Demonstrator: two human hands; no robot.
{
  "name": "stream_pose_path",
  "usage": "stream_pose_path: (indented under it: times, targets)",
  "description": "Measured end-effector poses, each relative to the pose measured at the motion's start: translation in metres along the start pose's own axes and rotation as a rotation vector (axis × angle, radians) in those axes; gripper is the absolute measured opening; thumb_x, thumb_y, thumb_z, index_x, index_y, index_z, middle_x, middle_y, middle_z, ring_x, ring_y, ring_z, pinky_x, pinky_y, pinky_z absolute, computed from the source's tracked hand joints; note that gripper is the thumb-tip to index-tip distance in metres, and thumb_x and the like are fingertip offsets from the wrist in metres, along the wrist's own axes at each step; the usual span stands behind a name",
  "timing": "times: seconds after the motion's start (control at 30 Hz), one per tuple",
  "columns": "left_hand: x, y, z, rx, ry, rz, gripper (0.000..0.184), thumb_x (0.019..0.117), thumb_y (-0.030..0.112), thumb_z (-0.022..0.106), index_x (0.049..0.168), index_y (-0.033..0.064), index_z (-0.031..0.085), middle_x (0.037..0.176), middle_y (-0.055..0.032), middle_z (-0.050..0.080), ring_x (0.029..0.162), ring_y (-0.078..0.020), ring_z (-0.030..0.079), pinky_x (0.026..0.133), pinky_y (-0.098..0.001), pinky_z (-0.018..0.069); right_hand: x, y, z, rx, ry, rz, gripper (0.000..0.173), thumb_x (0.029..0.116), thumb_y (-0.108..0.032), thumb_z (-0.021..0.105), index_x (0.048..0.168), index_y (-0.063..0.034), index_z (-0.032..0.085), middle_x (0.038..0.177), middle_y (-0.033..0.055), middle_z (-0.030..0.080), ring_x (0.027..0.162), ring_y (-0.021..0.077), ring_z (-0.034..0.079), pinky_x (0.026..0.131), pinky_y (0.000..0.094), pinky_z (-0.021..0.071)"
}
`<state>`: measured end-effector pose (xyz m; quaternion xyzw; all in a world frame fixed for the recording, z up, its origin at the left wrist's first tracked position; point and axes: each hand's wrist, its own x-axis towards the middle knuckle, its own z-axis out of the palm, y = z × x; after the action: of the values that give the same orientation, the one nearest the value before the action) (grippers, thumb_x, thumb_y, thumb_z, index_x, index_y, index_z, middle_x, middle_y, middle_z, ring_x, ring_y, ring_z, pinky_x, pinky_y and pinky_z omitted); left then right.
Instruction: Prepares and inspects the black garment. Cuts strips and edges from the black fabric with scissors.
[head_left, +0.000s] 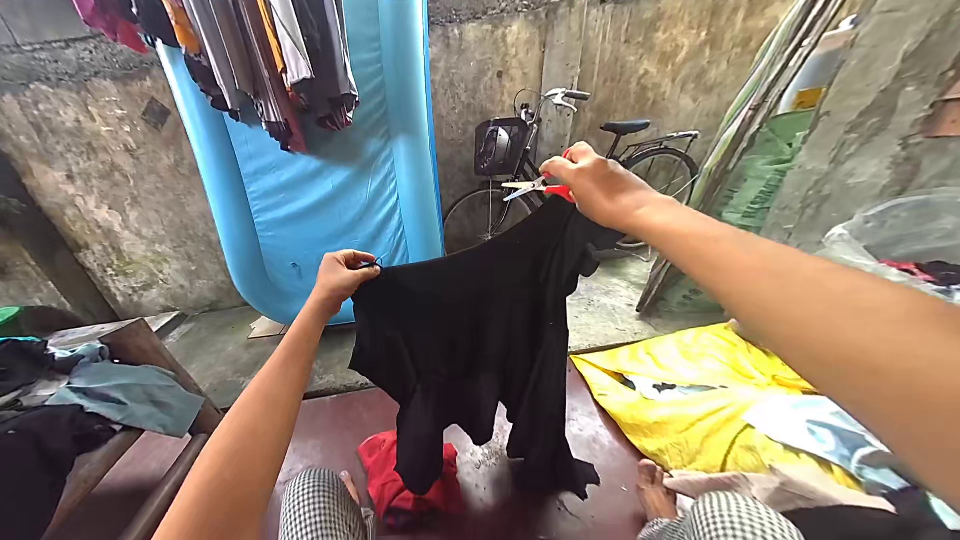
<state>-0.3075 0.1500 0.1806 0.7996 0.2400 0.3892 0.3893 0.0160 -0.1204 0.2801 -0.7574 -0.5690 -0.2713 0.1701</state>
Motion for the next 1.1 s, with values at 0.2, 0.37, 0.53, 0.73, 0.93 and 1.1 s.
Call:
stream_pose_path:
  times: [0.2, 0.37, 0.53, 0.73, 0.93, 1.1]
  targets:
    - [0.009, -0.009, -0.005, 0.184, 0.093, -0.086, 0.024, 0.0992, 0.021, 0.067, 0.109, -0.0010, 0.070, 0.101, -0.0179, 0.070, 0.092, -0.0280, 0.067, 0.086, -0.0530, 0.0524, -0.001, -0.009, 0.002, -0.019, -0.046, -0.003, 0.038, 0.0959, 0.003, 0.063, 0.133, -0.0005, 0.056, 0.128, 0.0344, 0.049, 0.103, 0.0550, 0.062, 0.082, 0.0677, 0.0522]
    - [0.000, -0.010, -0.008, -0.269, 0.290, -0.249, 0.035, 0.1059, 0.024, 0.056, 0.132, 0.0007, 0.054, 0.116, -0.0176, 0.063, 0.089, -0.0233, 0.069, 0.079, -0.0423, 0.0603, -0.010, -0.009, 0.016, 0.007, -0.086, 0.023, 0.043, 0.0909, 0.010, 0.063, 0.132, -0.0001, 0.057, 0.127, 0.0351, 0.049, 0.105, 0.0552, 0.060, 0.084, 0.0678, 0.0509]
    - [0.004, -0.002, -0.027, -0.506, 0.433, -0.226, 0.034, 0.1066, 0.023, 0.055, 0.134, 0.0036, 0.050, 0.111, -0.0140, 0.063, 0.088, -0.0216, 0.069, 0.077, -0.0396, 0.0609, -0.025, -0.007, 0.028, -0.010, -0.133, 0.022, 0.043, 0.0921, 0.009, 0.063, 0.133, -0.0011, 0.057, 0.127, 0.0346, 0.050, 0.104, 0.0551, 0.061, 0.083, 0.0674, 0.0518]
    - [0.023, 0.026, -0.058, -0.557, 0.484, -0.114, 0.032, 0.1066, 0.021, 0.054, 0.134, 0.0042, 0.050, 0.112, -0.0122, 0.064, 0.095, -0.0204, 0.069, 0.082, -0.0391, 0.0602, -0.027, -0.006, 0.035, 0.080, -0.100, 0.004, 0.048, 0.0856, 0.013, 0.065, 0.132, 0.0005, 0.059, 0.124, 0.0354, 0.053, 0.107, 0.0548, 0.059, 0.086, 0.0681, 0.0498]
    - [0.027, 0.049, -0.053, -0.322, 0.391, 0.023, 0.026, 0.1037, 0.021, 0.059, 0.123, 0.0047, 0.058, 0.101, -0.0040, 0.062, 0.087, -0.0111, 0.064, 0.080, -0.0311, 0.0562, -0.018, -0.038, 0.033, 0.196, -0.072, -0.014, 0.049, 0.0844, 0.010, 0.068, 0.131, -0.0005, 0.060, 0.119, 0.0310, 0.059, 0.112, 0.0500, 0.058, 0.096, 0.0638, 0.0461]
    - [0.003, 0.069, 0.002, 0.249, -0.133, 0.161, 0.045, 0.0956, 0.040, 0.070, 0.121, 0.0026, 0.068, 0.109, -0.0124, 0.071, 0.095, -0.0206, 0.068, 0.089, -0.0434, 0.0550, -0.011, -0.091, 0.038, 0.357, -0.048, -0.103, 0.048, 0.0845, 0.008, 0.068, 0.131, -0.0011, 0.061, 0.119, 0.0237, 0.064, 0.110, 0.0406, 0.062, 0.097, 0.0555, 0.0491]
